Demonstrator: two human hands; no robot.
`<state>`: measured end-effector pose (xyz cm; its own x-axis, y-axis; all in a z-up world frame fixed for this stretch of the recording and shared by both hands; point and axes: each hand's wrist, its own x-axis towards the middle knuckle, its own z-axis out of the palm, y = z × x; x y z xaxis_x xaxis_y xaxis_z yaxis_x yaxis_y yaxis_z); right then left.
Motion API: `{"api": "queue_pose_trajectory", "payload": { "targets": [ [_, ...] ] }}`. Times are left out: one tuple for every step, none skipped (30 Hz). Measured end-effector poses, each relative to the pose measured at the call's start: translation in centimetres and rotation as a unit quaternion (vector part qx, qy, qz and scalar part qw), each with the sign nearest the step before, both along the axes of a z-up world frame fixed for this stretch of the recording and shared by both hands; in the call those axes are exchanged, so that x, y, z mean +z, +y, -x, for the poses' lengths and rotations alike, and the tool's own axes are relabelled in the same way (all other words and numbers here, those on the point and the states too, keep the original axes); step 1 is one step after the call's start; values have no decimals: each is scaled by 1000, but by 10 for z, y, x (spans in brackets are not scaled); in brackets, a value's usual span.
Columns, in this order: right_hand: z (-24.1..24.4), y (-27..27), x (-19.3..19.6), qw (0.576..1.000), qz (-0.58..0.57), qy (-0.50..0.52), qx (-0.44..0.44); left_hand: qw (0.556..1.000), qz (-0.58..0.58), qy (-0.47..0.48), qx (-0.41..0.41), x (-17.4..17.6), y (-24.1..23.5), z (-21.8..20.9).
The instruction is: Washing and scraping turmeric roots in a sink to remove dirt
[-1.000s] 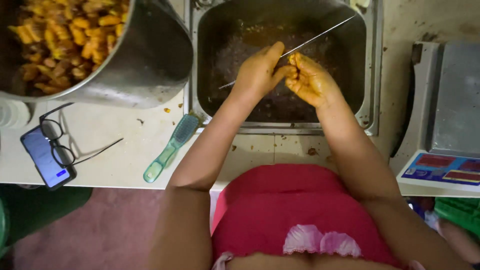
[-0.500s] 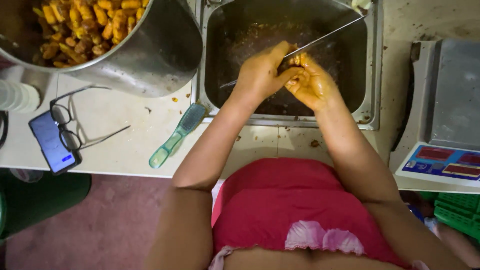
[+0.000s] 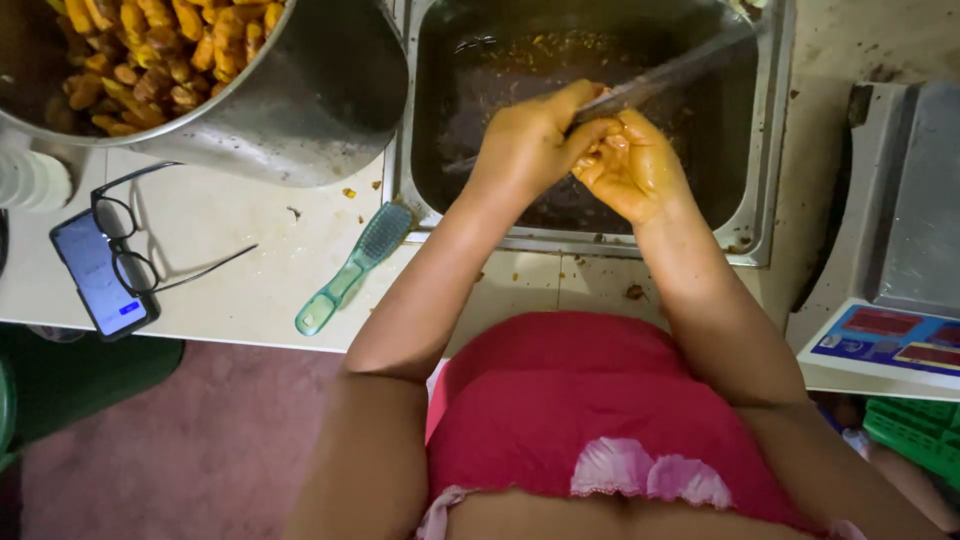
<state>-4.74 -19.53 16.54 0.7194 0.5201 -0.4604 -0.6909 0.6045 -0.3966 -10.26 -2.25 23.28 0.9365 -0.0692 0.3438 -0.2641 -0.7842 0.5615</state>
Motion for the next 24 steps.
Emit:
{"api": "queue_pose_trajectory", "payload": {
  "targets": [
    [-1,0,-2,1000,3,-2,-3,998,40,41,2,10,2,-1],
    [-3,0,-4,1000,6,-4,-5,993,79,82,3,19,5,-1],
    [-4,-1,1,1000,8,-3,-7,993,80,83,1,16,6,-5],
    [-5,-1,5,1000,4,-21,16,994,74,83,-5,13,8,-8],
    [-3,-1,9,998,0,-36,41,994,67,86,-9,8,11,-8],
    [0,-1,13,999,1,-32,43,994,68,90,-7,9,11,-7],
    [1,0,17,996,5,-76,46,992,82,91,-19,11,12,-7],
    [2,1,22,992,8,-120,49,991,95,93,-31,12,13,-7],
    [2,0,21,992,9,-118,48,990,96,95,-32,10,13,-9],
    [1,0,20,992,0,-119,47,991,90,95,-32,7,12,-11],
    [0,0,20,991,-10,-122,47,992,84,93,-32,5,13,-12],
    [-1,-2,13,991,-10,-121,46,991,85,94,-32,5,13,-10],
    [-3,-5,6,994,-15,-99,41,992,77,94,-26,6,13,-9],
    [-4,-8,0,996,-21,-77,36,993,69,94,-20,7,13,-8],
    [-3,-7,2,996,-20,-76,35,993,69,95,-21,5,12,-6],
    [-2,-5,4,998,-16,-62,24,993,79,82,-15,3,11,-4],
    [-1,-3,6,999,-11,-48,14,994,89,68,-8,2,10,-3],
    [1,-1,2,999,-11,-47,14,994,90,69,-9,0,11,-3],
    [3,1,-1,999,-23,-31,14,988,114,104,-2,-1,10,-4],
    [4,2,-5,999,-34,-15,14,981,137,139,5,-2,10,-4],
    [8,2,0,999,-34,-14,15,981,138,139,5,-4,10,-3],
    [12,3,5,997,-10,-74,36,959,246,142,-21,-7,10,-1],
    [15,4,10,989,14,-134,58,925,350,143,-48,-9,11,-1],
    [14,4,13,989,14,-135,58,925,350,143,-47,-15,10,-2]
  ]
}}
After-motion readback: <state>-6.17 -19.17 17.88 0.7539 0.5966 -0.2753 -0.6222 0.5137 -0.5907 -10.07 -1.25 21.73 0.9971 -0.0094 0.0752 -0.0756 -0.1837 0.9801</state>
